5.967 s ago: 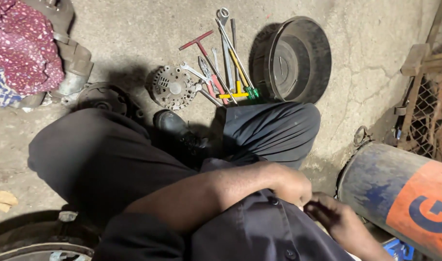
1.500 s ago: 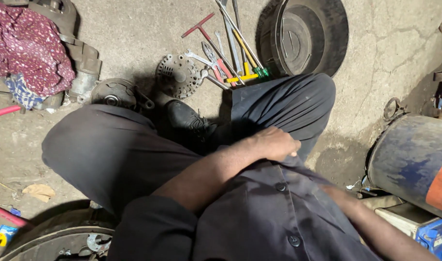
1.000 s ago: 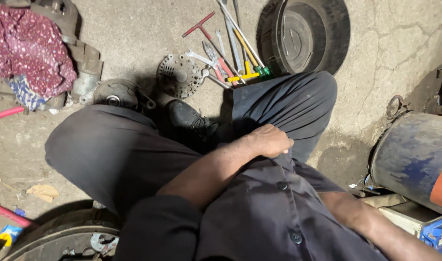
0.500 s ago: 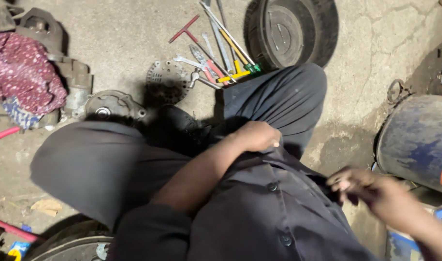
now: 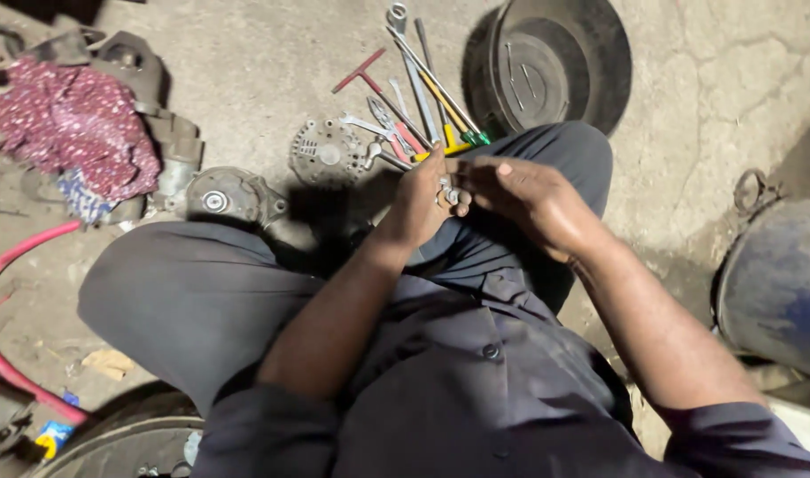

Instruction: The person disassembles an alternator by hand and with a wrench, then removes the internal stator. They use a hammer and a punch to tap out the internal components, separating the metal housing from the electrical windings.

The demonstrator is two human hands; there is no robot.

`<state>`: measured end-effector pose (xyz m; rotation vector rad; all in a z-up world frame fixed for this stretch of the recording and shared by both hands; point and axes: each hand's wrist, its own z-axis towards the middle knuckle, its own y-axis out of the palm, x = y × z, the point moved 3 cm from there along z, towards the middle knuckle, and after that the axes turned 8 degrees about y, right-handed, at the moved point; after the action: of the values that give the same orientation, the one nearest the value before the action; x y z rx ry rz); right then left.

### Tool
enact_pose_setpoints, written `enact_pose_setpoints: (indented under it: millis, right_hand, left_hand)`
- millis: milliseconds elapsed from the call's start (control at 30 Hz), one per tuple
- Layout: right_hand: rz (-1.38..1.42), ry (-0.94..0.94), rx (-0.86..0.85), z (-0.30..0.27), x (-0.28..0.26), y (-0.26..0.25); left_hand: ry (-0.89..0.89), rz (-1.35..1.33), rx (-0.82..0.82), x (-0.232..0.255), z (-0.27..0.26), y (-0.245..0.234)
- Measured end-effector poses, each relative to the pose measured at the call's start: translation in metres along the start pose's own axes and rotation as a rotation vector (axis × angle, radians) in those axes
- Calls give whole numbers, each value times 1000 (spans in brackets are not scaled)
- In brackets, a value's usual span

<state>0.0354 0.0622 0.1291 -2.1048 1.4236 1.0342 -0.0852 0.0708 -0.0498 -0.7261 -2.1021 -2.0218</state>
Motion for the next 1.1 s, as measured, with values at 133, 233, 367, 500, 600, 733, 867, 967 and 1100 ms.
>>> enact_pose_setpoints:
  millis: [133,233,367,500,600,733,867,967,1100]
  right_hand:
    - [-384,-384,204,11,-40,-41]
    - [-405,-652,282,15,-70,-96]
    - [-51,-505,30,50,-49,-149]
    - [-39,-538,75,56,-21,-151]
    - [-24,-558,117,63,-8,-156]
    - [42,-566,185,73,16,-163]
    - [109,-561,286,71,42,-181]
    - [154,-547,355,77,55,-191]
    - [215,-522,442,82,50,-196]
  left_hand:
    - [61,-36,1,7,7,-21]
    - [85,-25,48,27,1,-14]
    - [132,-40,67,39,2,-13]
    - [163,-73,181,43,14,-33]
    - [219,-6,359,47,24,-72]
    - [305,206,563,57,20,-120]
    - [246,322,740,58,10,-151]
    - [244,448,757,58,15,-193]
    - [226,457,826,78,26,-195]
